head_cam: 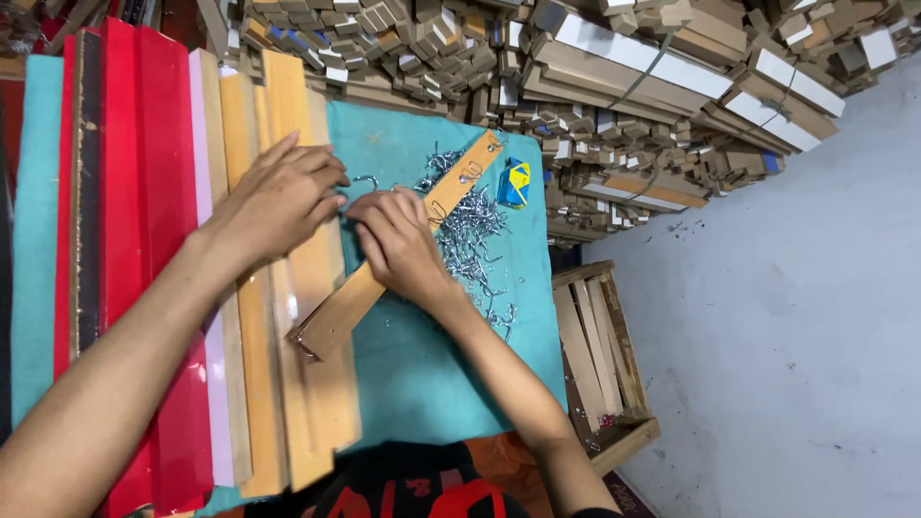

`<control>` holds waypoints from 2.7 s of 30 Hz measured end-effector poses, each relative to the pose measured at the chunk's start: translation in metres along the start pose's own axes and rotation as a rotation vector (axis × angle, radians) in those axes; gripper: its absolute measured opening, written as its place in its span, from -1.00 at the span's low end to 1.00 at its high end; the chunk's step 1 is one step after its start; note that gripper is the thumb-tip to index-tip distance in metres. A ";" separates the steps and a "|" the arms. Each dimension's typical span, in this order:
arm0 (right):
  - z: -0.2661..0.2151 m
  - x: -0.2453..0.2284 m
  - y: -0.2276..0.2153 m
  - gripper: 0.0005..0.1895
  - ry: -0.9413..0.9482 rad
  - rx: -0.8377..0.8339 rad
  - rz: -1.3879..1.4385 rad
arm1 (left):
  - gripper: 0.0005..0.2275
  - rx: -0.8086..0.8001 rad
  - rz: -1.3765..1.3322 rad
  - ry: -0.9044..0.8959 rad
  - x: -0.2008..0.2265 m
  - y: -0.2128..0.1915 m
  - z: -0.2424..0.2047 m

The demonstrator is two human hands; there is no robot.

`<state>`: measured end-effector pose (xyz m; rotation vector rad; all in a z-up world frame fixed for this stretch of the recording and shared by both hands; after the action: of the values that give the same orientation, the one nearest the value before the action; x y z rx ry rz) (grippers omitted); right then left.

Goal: Attaching small metal hooks to a wooden strip for frame assembly

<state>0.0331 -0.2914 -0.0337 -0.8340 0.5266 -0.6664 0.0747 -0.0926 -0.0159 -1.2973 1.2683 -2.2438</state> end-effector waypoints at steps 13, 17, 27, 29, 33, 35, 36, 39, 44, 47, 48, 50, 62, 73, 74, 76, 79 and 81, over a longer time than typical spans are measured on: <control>0.016 -0.007 0.045 -0.86 0.130 -0.121 0.162 | -0.88 -0.077 0.079 -0.115 -0.034 0.026 -0.001; 0.013 -0.008 0.047 -0.84 0.217 -0.196 0.070 | -0.82 -0.090 0.081 -0.143 -0.031 0.023 -0.005; 0.033 -0.002 0.046 -0.48 0.590 -0.821 -0.232 | -0.65 -0.065 0.171 -0.242 -0.012 0.004 -0.012; 0.034 0.006 0.051 -0.50 0.584 -0.838 -0.217 | -0.59 -0.026 0.240 -0.248 -0.013 -0.004 -0.015; 0.044 -0.002 0.040 -0.54 0.553 -0.831 -0.174 | -0.33 0.238 0.655 -0.287 -0.068 -0.005 -0.015; 0.042 0.003 0.049 -0.59 0.551 -0.830 -0.170 | -0.26 0.259 0.512 -0.476 -0.069 -0.022 -0.018; 0.042 0.006 0.053 -0.65 0.547 -0.830 -0.166 | -0.19 0.281 0.365 -0.662 -0.071 -0.030 -0.020; 0.049 0.005 0.051 -0.65 0.569 -0.838 -0.117 | -0.18 0.088 0.267 -0.911 -0.050 -0.053 -0.026; 0.057 0.005 0.026 -0.72 0.657 -0.785 -0.027 | -0.29 0.144 0.257 -0.871 -0.059 -0.050 -0.026; 0.067 -0.004 0.004 -0.73 0.770 -0.741 0.135 | -0.29 0.191 0.299 -0.830 -0.064 -0.042 -0.030; 0.072 -0.009 -0.004 -0.73 0.825 -0.703 0.239 | -0.29 0.241 0.333 -0.783 -0.065 -0.040 -0.030; 0.066 0.004 0.015 -0.68 0.813 -0.619 0.253 | -0.31 0.226 0.315 -0.790 -0.062 -0.042 -0.030; 0.063 0.022 0.087 -0.60 0.906 -0.299 0.516 | -0.33 0.294 0.323 -0.740 -0.066 -0.031 -0.033; 0.073 -0.040 0.055 -0.65 0.903 -0.393 0.298 | -0.38 0.521 0.152 -0.392 -0.048 -0.015 -0.024; 0.073 -0.039 0.055 -0.64 0.914 -0.393 0.308 | -0.37 0.493 0.112 -0.413 -0.042 -0.015 -0.021; 0.072 -0.038 0.055 -0.63 0.926 -0.394 0.320 | -0.36 0.464 0.073 -0.436 -0.051 -0.001 -0.016; 0.069 -0.037 0.050 -0.58 0.920 -0.384 0.361 | -0.35 0.341 0.457 -0.480 -0.077 0.029 -0.014; 0.069 -0.035 0.046 -0.57 0.879 -0.395 0.380 | -0.33 0.400 0.281 -0.387 -0.074 0.021 -0.017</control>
<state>0.0699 -0.2092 -0.0258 -0.7442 1.6105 -0.5584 0.0998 -0.0517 -0.0787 -1.2300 0.7610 -1.8153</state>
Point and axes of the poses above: each hand's wrist, its own z-axis towards the middle knuckle, its own y-axis out of the palm, x = y × z, the point moved 1 cm from there along z, towards the middle knuckle, and after that the axes turned 10 degrees about -z, right-handed, at the moved point
